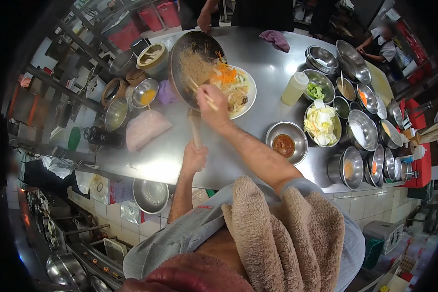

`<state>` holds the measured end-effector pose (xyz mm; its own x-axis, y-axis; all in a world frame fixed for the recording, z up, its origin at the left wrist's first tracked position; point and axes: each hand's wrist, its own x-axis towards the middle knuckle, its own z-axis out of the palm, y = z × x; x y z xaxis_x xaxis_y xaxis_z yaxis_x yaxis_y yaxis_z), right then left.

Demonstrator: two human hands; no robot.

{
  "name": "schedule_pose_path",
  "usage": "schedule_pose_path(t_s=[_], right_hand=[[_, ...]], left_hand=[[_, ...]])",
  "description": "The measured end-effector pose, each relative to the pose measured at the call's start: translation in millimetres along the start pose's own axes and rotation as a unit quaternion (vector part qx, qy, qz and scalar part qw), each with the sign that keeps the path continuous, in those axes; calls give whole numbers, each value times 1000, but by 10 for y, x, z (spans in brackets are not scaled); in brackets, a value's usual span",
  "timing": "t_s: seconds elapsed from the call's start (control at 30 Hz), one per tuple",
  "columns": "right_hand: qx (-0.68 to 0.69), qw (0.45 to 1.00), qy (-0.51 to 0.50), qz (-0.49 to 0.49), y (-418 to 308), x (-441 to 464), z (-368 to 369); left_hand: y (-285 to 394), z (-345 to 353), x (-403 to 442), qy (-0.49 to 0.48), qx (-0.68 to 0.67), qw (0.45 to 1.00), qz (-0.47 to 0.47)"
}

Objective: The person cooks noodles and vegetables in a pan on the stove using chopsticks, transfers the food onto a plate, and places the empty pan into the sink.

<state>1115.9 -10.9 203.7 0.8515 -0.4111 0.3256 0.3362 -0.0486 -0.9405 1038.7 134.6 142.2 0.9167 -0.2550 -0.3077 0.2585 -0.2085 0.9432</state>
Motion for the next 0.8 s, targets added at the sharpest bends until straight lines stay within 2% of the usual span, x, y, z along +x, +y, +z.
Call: schedule_pose_path(t_s=[0.07, 0.1, 0.17, 0.23, 0.3, 0.33, 0.37, 0.43, 0.47, 0.5, 0.57, 0.63, 0.7, 0.73, 0.77, 0.8], right_hand=[[-112, 976, 53, -178, 417, 175, 77], [-111, 977, 52, -176, 431, 329, 52], [-34, 994, 103, 35, 402, 584, -34], [-38, 994, 98, 8, 429, 449, 27], [-7, 998, 43, -43, 307, -26, 183], [-68, 992, 41, -100, 376, -125, 213], [-69, 992, 41, -99, 442, -49, 182], [-85, 990, 82, -78, 528, 156, 51], [-55, 993, 95, 33, 488, 263, -37], [-54, 993, 97, 29, 393, 228, -6], [50, 996, 64, 48, 179, 61, 93], [3, 998, 46, 44, 123, -76, 102], [-30, 994, 84, 66, 312, 18, 36], [22, 988, 79, 133, 331, 68, -38], [23, 988, 79, 129, 393, 149, -68], [-39, 992, 72, 100, 557, 217, -93]], left_hand=[[14, 16, -27, 4, 4, 1000, 1], [28, 20, -44, 2, -1, 1000, -3], [31, 16, -112, 1, -3, 1000, -6], [56, 17, -111, 8, -12, 1000, -19], [59, 16, -73, 16, -2, 1000, -15], [51, 12, -66, 21, 14, 1000, -13], [66, 7, -50, 21, 13, 1000, -15], [83, -16, -90, 12, 21, 1000, 1], [78, -8, -109, 11, 22, 1000, 3], [71, -13, -139, 13, 29, 999, -4], [153, 17, -43, 15, 29, 999, -2], [179, 30, -92, 33, 42, 999, -3], [183, 3, -97, 32, 45, 998, -4], [201, -9, -81, 32, 46, 998, -1], [220, -16, -51, 32, 45, 998, 3], [220, -23, -29, 39, 57, 998, 8]])
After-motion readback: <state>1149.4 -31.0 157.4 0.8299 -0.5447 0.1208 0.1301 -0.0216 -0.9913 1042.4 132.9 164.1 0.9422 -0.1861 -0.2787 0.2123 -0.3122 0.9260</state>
